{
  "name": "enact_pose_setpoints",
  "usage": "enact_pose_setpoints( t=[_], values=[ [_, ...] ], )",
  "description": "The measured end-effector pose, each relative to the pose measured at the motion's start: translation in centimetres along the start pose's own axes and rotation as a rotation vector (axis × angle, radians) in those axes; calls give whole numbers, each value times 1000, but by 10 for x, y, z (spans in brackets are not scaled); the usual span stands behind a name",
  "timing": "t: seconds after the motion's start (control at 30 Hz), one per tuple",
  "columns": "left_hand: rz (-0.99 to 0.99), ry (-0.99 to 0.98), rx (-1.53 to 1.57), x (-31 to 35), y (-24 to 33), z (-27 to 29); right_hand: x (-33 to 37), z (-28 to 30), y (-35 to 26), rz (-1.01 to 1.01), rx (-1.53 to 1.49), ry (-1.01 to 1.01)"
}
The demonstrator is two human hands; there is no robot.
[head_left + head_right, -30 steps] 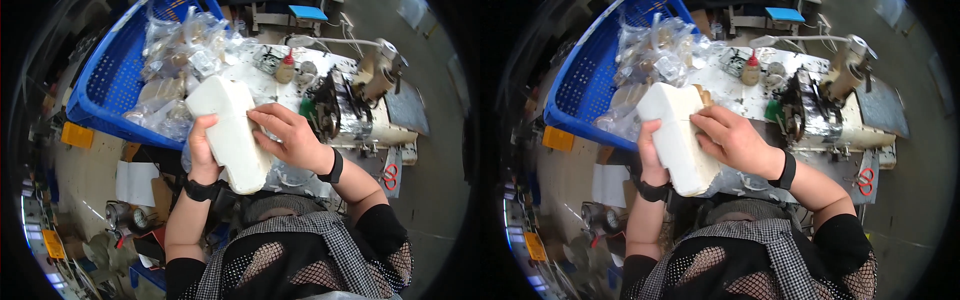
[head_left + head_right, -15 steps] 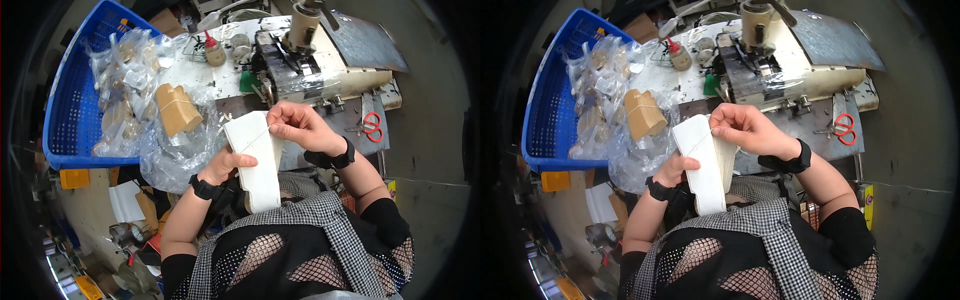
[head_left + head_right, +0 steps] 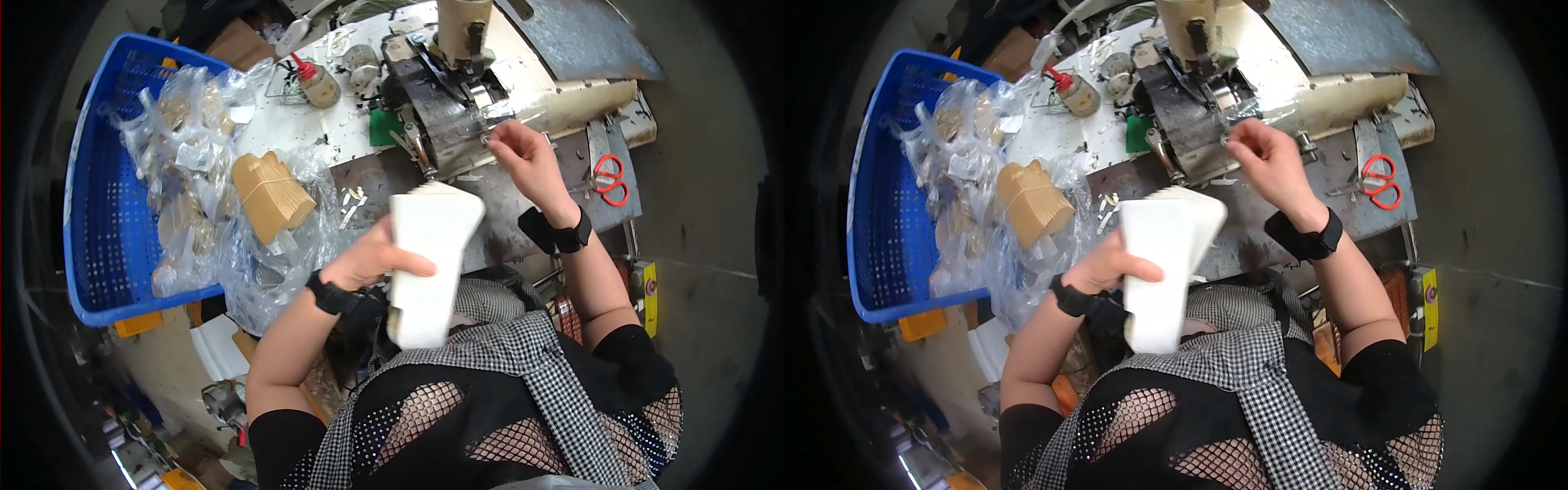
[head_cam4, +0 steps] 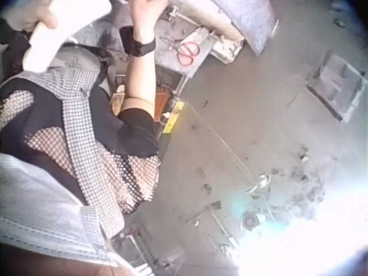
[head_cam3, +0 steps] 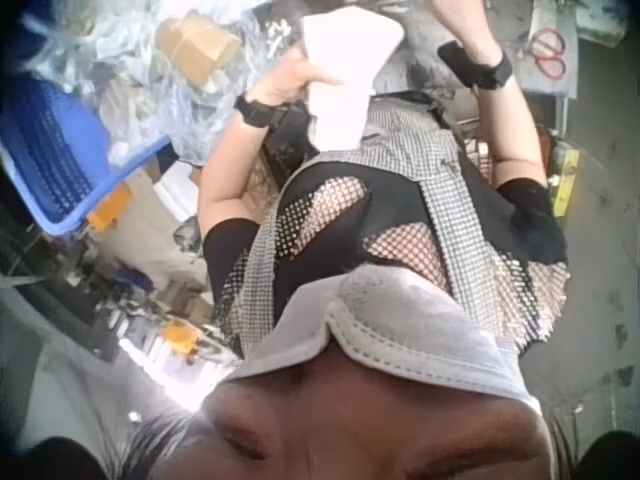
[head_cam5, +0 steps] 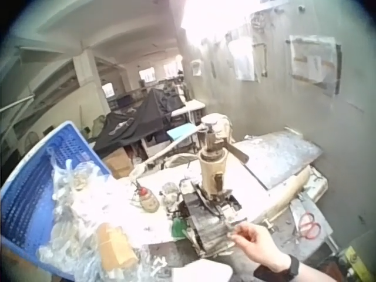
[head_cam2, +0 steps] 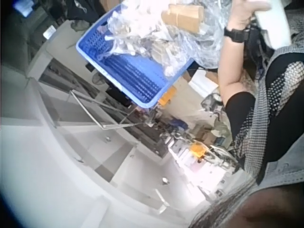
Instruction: Selecting and stacking shoe padding components from a plastic bag.
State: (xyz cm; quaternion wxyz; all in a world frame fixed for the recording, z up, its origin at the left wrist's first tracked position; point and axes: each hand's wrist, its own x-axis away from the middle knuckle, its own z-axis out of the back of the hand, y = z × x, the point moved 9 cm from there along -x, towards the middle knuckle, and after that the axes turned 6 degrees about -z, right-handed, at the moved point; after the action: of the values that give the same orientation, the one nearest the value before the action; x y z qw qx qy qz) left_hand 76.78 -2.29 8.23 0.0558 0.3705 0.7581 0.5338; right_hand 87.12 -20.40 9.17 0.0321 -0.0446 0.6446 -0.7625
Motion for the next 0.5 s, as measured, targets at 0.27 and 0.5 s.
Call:
enact_pose_setpoints(
  t=[0.27, 0.5],
  values=[
    [65, 422, 260, 118, -41, 137, 65, -23, 38, 168, 1012, -69],
    [-8, 539, 508, 162, -40, 159, 39, -190, 52, -35, 731, -356]
  ],
)
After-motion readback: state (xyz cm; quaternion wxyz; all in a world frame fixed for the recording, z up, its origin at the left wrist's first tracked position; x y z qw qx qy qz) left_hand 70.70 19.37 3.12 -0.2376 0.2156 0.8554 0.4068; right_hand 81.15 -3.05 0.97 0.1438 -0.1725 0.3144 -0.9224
